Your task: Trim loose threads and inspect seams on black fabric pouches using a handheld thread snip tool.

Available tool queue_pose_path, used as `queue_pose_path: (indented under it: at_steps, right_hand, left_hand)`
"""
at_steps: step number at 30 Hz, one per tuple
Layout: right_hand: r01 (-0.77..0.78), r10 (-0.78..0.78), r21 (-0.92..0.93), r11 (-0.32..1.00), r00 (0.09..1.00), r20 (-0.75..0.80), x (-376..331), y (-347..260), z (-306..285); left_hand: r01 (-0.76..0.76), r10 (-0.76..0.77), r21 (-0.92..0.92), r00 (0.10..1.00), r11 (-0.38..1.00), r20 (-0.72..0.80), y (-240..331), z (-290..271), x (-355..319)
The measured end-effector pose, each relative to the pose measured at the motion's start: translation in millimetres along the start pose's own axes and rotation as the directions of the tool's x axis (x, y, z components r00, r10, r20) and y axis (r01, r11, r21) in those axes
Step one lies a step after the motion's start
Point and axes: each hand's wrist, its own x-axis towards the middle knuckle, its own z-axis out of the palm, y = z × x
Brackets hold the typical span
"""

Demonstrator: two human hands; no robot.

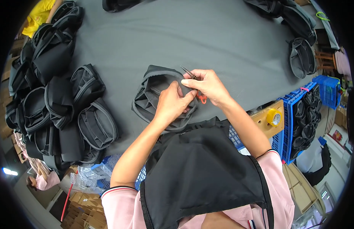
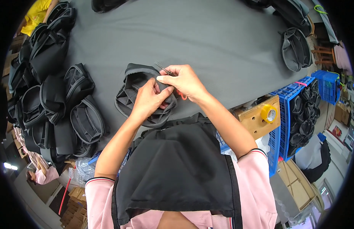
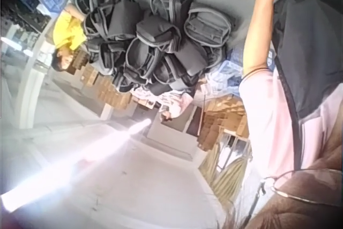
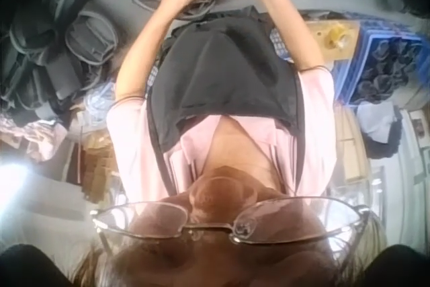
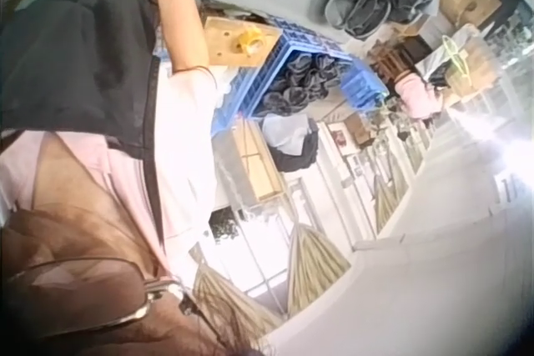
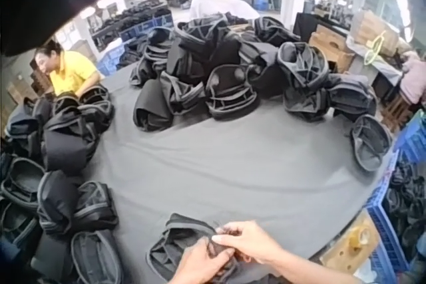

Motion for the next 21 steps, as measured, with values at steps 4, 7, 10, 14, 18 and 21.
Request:
queue_pose_path:
  at_steps: [4,7,10,14,18,21]
  right_hand:
    - [0.495,-0.660,-0.512,0.702,0.723,-0.207,-4,19,-4]
    - [0.457,-0.644,-0.482,0.747,0.679,-0.354,-31,34,-18]
    - [0.251,-0.376,-0.431,0.867,0.896,-0.236,-70,40,-13]
    - [0.279,-0.375,-0.361,0.890,0.898,-0.230,-78,72,-12]
    - [0.273,-0.339,-0.274,0.922,0.911,-0.235,-70,68,-12]
    - [0.335,-0.413,-0.317,0.887,0.884,-0.219,-65,61,-9]
  left_hand:
    - [-0.024,0.021,-0.055,0.997,0.998,-0.068,1,6,3]
    - [-0.053,0.038,-0.185,0.996,0.981,-0.084,-9,7,5]
    - [-0.053,0.028,-0.208,0.992,0.977,-0.123,-11,8,8]
    - [-0.075,0.046,-0.230,0.991,0.970,-0.126,-10,12,10]
    - [-0.045,0.018,-0.213,0.992,0.976,-0.124,-11,11,10]
    - [-0.051,0.024,-0.221,0.992,0.974,-0.124,-9,11,9]
